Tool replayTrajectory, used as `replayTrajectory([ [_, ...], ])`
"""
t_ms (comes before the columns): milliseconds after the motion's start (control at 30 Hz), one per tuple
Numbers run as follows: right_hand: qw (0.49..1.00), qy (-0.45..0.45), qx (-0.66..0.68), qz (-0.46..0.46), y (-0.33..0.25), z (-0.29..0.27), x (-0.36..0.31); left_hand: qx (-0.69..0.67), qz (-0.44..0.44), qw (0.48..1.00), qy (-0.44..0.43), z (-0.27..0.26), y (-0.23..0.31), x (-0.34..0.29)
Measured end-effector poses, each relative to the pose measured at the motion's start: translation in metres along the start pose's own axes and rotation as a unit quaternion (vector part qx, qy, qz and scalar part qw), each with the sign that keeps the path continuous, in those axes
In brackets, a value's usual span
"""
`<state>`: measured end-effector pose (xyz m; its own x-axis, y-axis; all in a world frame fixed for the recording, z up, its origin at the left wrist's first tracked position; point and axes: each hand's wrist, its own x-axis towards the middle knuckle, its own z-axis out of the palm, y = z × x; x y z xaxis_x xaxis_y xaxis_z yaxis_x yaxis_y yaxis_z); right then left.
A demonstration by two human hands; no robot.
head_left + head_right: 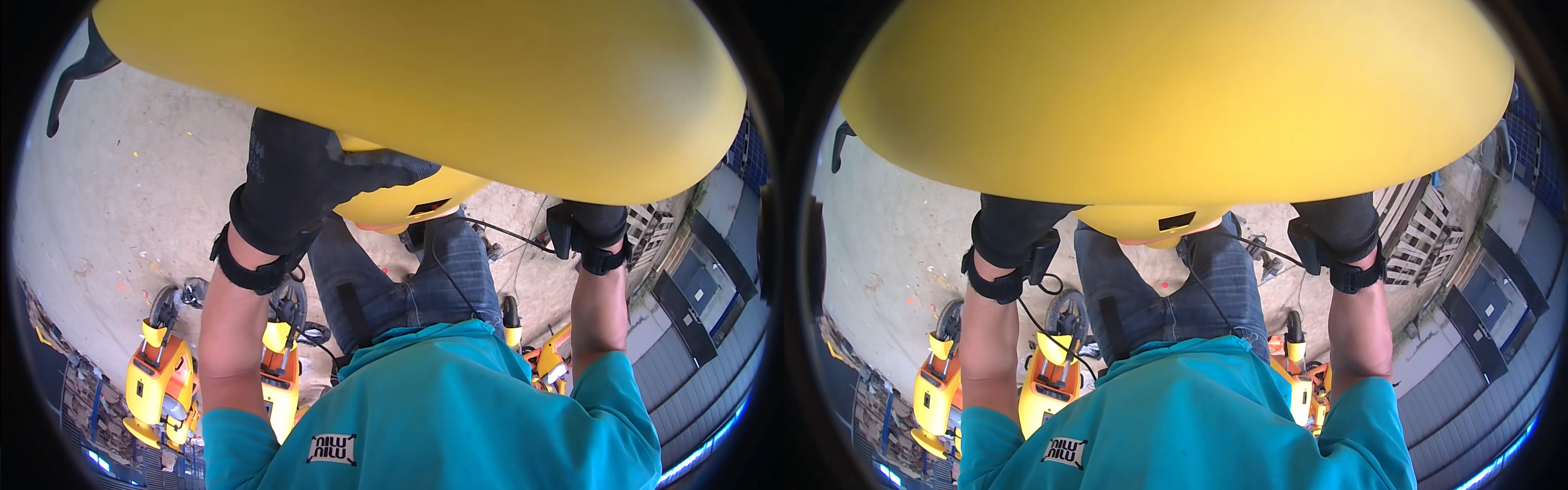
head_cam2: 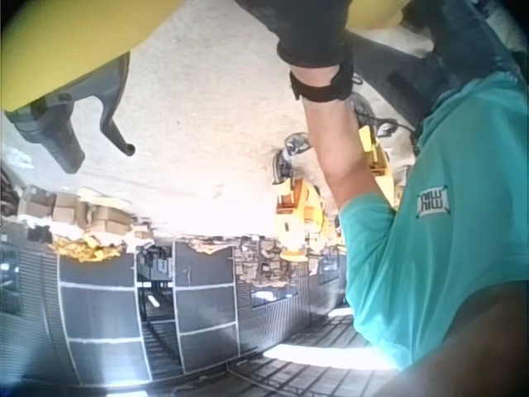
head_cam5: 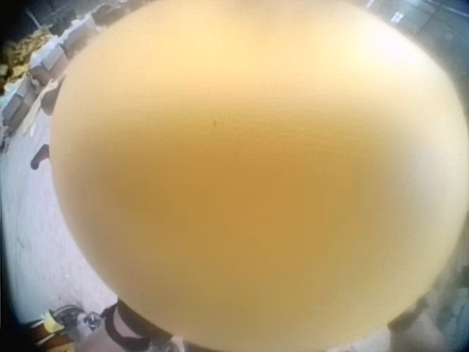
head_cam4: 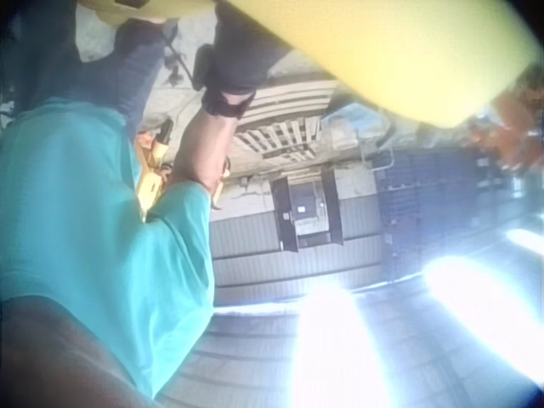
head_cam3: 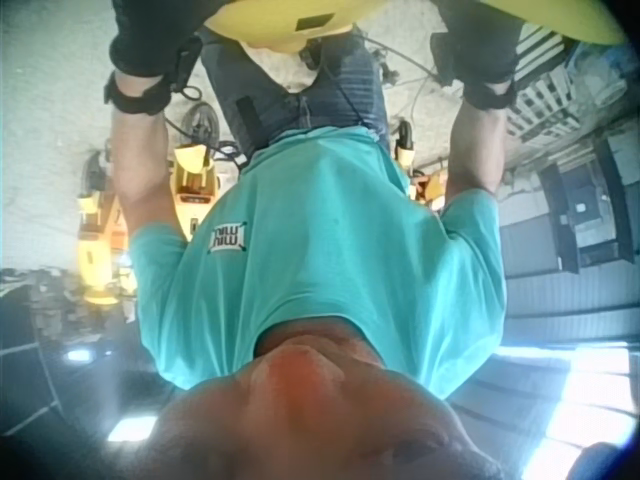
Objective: The person disassembles the yellow and orange plastic fairing components from a small electric motorcycle by hand. They pull apart the interlocking panels and unclip internal plastic fasteners until the front bodywork is removed.
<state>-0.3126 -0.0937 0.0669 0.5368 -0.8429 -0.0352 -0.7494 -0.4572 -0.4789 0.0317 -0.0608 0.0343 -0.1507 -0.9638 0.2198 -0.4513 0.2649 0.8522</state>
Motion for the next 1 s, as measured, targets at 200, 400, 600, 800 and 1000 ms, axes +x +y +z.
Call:
replayTrajectory([
  [200, 0.996, 0.024, -0.058, -0.059, -0.003, 0.0, 0.01, -0.04, -0.091, 0.992, -0.083, -0.007, 0.005, 0.002],
  [400, 0.985, 0.065, -0.15, -0.052, 0.0, 0.01, 0.013, -0.006, -0.031, 0.996, -0.085, -0.005, -0.012, 0.003],
  [600, 0.989, 0.043, -0.11, -0.086, -0.002, 0.006, 0.01, -0.005, -0.02, 0.997, -0.079, -0.008, -0.013, 0.007],
  [800, 0.992, 0.037, -0.093, -0.078, 0.001, 0.007, 0.015, -0.023, -0.03, 0.997, -0.066, -0.011, -0.012, 0.006],
  [1000, 1.0, 0.015, -0.021, 0.01, 0.002, 0.006, 0.009, -0.317, -0.257, 0.907, -0.098, -0.019, -0.055, -0.047],
])
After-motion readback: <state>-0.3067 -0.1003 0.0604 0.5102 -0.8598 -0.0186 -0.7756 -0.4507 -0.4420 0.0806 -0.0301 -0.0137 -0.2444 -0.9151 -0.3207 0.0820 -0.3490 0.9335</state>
